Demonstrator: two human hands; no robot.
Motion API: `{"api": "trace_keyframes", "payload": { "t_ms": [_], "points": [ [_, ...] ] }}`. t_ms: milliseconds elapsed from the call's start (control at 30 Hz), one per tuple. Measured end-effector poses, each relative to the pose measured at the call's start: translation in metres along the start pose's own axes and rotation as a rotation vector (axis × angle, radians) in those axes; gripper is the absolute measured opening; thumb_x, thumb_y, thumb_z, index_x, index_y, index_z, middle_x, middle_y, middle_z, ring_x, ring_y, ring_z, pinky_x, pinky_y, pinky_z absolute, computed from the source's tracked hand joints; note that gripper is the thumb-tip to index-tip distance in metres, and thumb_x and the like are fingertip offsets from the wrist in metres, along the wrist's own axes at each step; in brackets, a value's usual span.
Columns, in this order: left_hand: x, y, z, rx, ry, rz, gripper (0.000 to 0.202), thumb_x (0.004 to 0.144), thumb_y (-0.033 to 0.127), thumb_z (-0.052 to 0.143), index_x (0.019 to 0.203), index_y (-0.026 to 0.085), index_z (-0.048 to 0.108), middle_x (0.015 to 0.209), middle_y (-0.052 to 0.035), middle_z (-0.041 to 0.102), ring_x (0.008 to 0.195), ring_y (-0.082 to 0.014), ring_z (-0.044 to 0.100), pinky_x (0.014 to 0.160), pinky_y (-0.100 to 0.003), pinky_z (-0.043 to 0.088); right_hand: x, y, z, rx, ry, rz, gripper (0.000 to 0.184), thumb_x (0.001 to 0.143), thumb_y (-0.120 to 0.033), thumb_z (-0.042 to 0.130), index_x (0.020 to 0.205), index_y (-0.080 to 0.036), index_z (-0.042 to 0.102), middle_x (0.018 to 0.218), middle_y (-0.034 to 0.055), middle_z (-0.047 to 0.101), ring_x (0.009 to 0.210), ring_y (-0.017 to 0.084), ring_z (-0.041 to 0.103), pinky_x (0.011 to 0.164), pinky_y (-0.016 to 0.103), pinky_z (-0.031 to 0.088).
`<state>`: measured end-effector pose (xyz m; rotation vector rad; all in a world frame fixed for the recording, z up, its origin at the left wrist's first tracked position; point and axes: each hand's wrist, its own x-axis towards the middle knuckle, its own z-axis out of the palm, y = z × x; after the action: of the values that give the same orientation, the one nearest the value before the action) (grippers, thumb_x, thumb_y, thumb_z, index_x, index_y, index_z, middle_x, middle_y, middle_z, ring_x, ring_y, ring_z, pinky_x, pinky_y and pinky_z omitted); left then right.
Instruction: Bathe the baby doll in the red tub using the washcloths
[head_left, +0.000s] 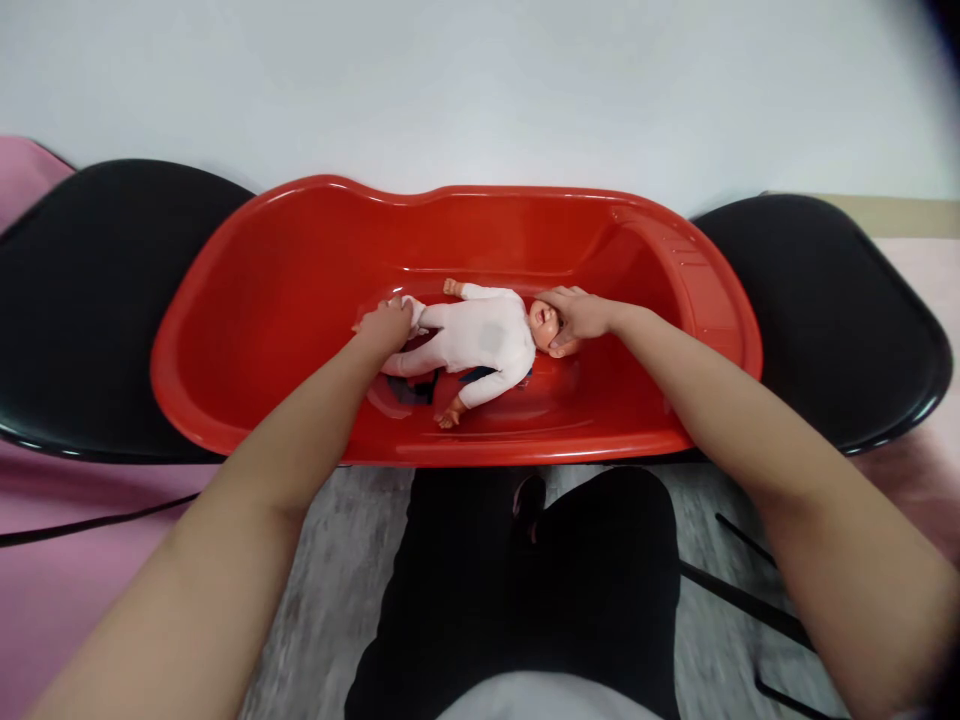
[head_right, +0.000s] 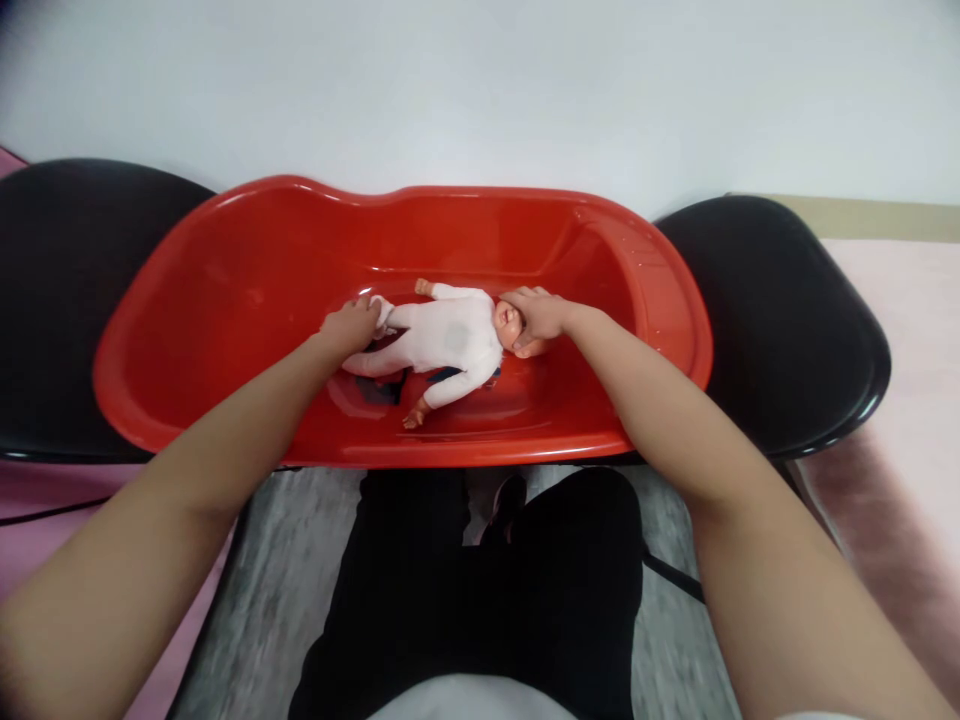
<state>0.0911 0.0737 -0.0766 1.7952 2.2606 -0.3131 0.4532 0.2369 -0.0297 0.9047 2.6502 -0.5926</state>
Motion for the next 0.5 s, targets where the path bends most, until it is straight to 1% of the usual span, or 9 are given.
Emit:
{"api": "trace_keyframes", "payload": {
  "t_ms": [67,133,200,267,333,400,433,467,500],
  "points": [
    [-0.001,-0.003,-0.004,0.013,-0.024,-0.06,0.063,0.113,0.045,0.056,0.161,0.005,0.05,0.163,-0.0347,0.053,0.142,-0.05,0.057,0.109,-0.065,0.054,0.0,0.0,0.0,0.006,0.004,-0.006,0.12,0.068,-0.056,0.096,0.174,-0.035,0.044,0.172,0.0152,0.05,0.158,0.051,0.043,0.129,0.069,0.041],
    [-0.001,-0.005,-0.008,0.028,-0.017,-0.11,0.068,0.11,0.05,0.062,0.16,0.005,0.051,0.162,-0.0359,0.053,0.142,-0.0509,0.056,0.109,-0.064,0.054,0.0,0.002,0.001,0.002,0.007,-0.011,0.121,0.066,-0.056,0.097,0.173,-0.036,0.045,0.172,0.0143,0.05,0.158,0.05,0.044,0.129,0.068,0.042],
    [-0.002,-0.005,-0.012,0.01,0.047,-0.148,0.072,0.109,0.056,0.064,0.159,0.005,0.052,0.159,-0.0347,0.055,0.141,-0.0497,0.056,0.109,-0.061,0.054,0.0,0.003,0.001,-0.008,0.013,-0.016,0.119,0.067,-0.057,0.096,0.173,-0.036,0.046,0.17,0.0139,0.051,0.156,0.05,0.046,0.127,0.067,0.044],
    [-0.002,0.0,-0.017,-0.069,0.159,-0.109,0.072,0.112,0.061,0.061,0.157,0.006,0.052,0.158,-0.0302,0.057,0.139,-0.0443,0.056,0.112,-0.059,0.054,0.001,0.004,0.001,-0.013,0.019,-0.018,0.116,0.069,-0.058,0.095,0.172,-0.037,0.047,0.168,0.0134,0.053,0.155,0.049,0.047,0.126,0.068,0.046],
    [-0.002,0.013,-0.021,-0.185,0.284,0.03,0.064,0.115,0.058,0.058,0.156,0.009,0.052,0.163,-0.025,0.055,0.142,-0.0384,0.054,0.12,-0.057,0.051,0.002,0.004,0.002,-0.008,0.019,-0.017,0.115,0.07,-0.059,0.094,0.172,-0.037,0.047,0.167,0.0135,0.054,0.155,0.05,0.047,0.126,0.069,0.045],
    [-0.002,0.031,-0.021,-0.304,0.381,0.23,0.051,0.119,0.042,0.049,0.159,0.012,0.052,0.172,-0.0209,0.049,0.153,-0.0331,0.049,0.13,-0.053,0.044,0.002,0.004,0.002,-0.002,0.013,-0.01,0.117,0.069,-0.058,0.095,0.173,-0.035,0.046,0.167,0.0143,0.054,0.155,0.05,0.047,0.127,0.068,0.044],
    [-0.002,0.041,-0.019,-0.356,0.407,0.329,0.048,0.118,0.031,0.042,0.161,0.013,0.052,0.176,-0.019,0.046,0.159,-0.03,0.045,0.134,-0.05,0.04,0.001,0.004,0.001,0.0,0.013,-0.008,0.118,0.068,-0.058,0.095,0.173,-0.035,0.046,0.168,0.0146,0.053,0.155,0.05,0.047,0.127,0.068,0.044],
    [-0.002,0.05,-0.017,-0.398,0.403,0.422,0.052,0.115,0.021,0.037,0.164,0.014,0.052,0.18,-0.0173,0.043,0.164,-0.027,0.042,0.137,-0.048,0.037,0.001,0.004,0.001,0.001,0.014,-0.009,0.119,0.068,-0.058,0.095,0.173,-0.034,0.045,0.168,0.0148,0.053,0.154,0.049,0.047,0.127,0.067,0.044],
    [-0.002,0.059,-0.015,-0.418,0.369,0.517,0.056,0.112,0.017,0.036,0.165,0.016,0.054,0.182,-0.0151,0.042,0.167,-0.0253,0.039,0.138,-0.047,0.035,0.001,0.004,0.001,0.001,0.018,-0.01,0.12,0.068,-0.058,0.095,0.174,-0.034,0.045,0.168,0.0148,0.053,0.154,0.049,0.048,0.127,0.066,0.045]
  ]
}}
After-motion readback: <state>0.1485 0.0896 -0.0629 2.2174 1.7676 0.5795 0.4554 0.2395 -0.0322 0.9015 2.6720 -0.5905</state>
